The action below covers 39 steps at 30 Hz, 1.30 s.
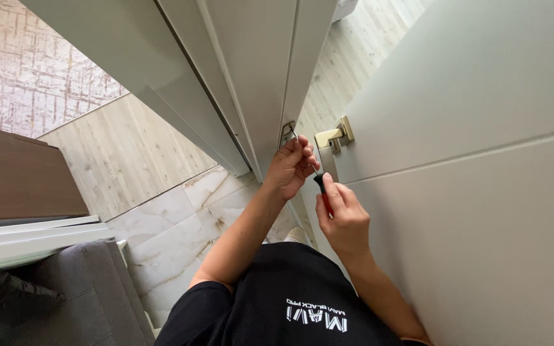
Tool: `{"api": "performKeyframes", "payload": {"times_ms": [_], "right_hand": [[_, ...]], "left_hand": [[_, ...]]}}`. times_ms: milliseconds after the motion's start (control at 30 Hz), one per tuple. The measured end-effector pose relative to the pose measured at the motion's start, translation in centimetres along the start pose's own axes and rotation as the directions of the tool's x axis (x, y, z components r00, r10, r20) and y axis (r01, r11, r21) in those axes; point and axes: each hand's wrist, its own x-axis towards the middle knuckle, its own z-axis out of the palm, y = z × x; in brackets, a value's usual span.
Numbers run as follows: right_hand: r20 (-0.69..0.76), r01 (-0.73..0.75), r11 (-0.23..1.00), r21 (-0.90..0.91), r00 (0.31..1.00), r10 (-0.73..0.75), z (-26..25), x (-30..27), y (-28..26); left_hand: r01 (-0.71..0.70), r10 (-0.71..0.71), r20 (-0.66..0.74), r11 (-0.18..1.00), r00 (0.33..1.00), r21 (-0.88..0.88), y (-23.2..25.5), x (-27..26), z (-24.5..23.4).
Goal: The person uses a red-handled screwdriver to tighten the screws on a door handle and door hinge, then moves to a white wardrobe and tightens the screws on its door handle and hinge, holding the door steady with the other hand.
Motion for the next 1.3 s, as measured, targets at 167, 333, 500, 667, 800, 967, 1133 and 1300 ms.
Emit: {"api": "performKeyframes", "payload": {"times_ms": [167, 333, 500, 667, 800, 967, 1133, 1300], "right_hand": [[-0.111, 0.082, 0.986, -0.143, 0.989, -0.098, 1.6, -0.3, -0.2], [-0.022, -0.172, 0.962, 0.214, 0.983, 0.181, 0.2, 0.7, -1.8], [0.244, -0.598, 0.602, 0.529, 0.786, 0.568, 0.7, 0.3, -1.4], [0.855, -0.737, -0.447, 0.507, 0.365, 0.368, 1.1, 0.2, 3.9], [0.777, -0.693, -0.355, 0.628, 0.53, 0.341, -0.9, 1.1, 2.5], [0.018, -0.029, 0.997, -0.068, 0.999, 0.031, -0.4, -0.4, -0.1], [0.227, -0.505, 0.65, 0.569, 0.855, 0.466, 0.3, -0.2, -0.8], [0.911, -0.69, -0.595, 0.412, 0.326, 0.253, 0.6, 0.4, 4.1]], "left_hand": [[0.043, -0.042, -0.026, 0.998, 0.999, 0.052, 0.4, 0.0, -0.2], [0.047, -0.047, -0.002, 0.998, 0.999, 0.047, 0.7, -0.4, -0.1], [-0.005, 0.005, -0.009, 0.998, 1.0, 0.06, 0.6, -1.4, 1.5], [-0.025, 0.026, 0.019, 0.998, 0.999, -0.051, -0.6, -1.2, 2.1], [-0.052, 0.052, -0.006, 0.995, 0.999, -0.089, -1.5, -0.3, 1.6], [-0.037, 0.032, -0.083, 0.998, 0.996, -0.055, -0.8, -1.0, 1.8], [-0.011, 0.012, -0.032, 0.999, 0.999, 0.033, 0.3, -1.8, 2.3], [0.022, -0.022, 0.053, 1.0, 0.998, -0.011, -0.4, -1.2, 2.3]]}}
